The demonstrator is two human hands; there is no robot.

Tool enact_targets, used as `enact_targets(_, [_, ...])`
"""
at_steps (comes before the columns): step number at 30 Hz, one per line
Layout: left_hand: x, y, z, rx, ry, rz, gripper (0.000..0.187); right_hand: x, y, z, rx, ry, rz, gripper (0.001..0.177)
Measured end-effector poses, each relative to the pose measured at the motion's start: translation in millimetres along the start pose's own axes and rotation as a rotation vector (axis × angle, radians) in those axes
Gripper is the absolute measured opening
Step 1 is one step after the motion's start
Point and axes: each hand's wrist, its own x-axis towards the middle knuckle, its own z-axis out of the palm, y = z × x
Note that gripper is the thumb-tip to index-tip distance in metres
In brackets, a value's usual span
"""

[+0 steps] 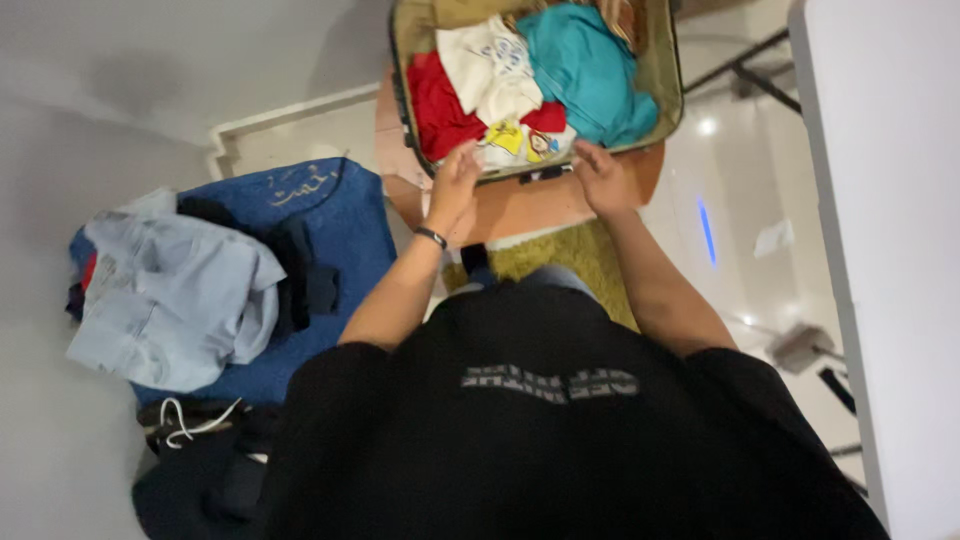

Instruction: The person removes items of clothing from a suitcase, including several shirts and a pair of pants, and places them onto a blue surface. They handle a white graphic shirt, a red shirt, and a teal shirt, placing them in separate piles by hand.

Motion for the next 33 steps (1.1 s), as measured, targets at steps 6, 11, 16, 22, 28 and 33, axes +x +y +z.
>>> enact_targets(6, [65,-7,19,0.065,-0.021,-0.046,0.045,20,-26,-21,-0.060,0.042,0.137,0.040])
enact_targets(11, [101,0,29,0.628,0.064,0.053,0.048,44,5,-22,0.007,0.018,0.144,0.043])
enact_targets(16, [125,3,41,0.860,0.059,-0.137,0.062,78,65,-9,0.193,-0.005,0.059,0.040])
enact_targets(22, [148,16,71,1.000,0.089,-0.508,0.079,96,92,-12,0.128,-0.149,0.103,0.040])
enact_targets(28, [152,-4,81,0.968,0.121,-0.397,0.043,108,101,-20,0.129,-0.284,0.018,0.039])
enact_targets(33, [154,-12,101,0.331,0.050,-0.196,0.028,125,96,-13,0.237,-0.345,0.209,0.039])
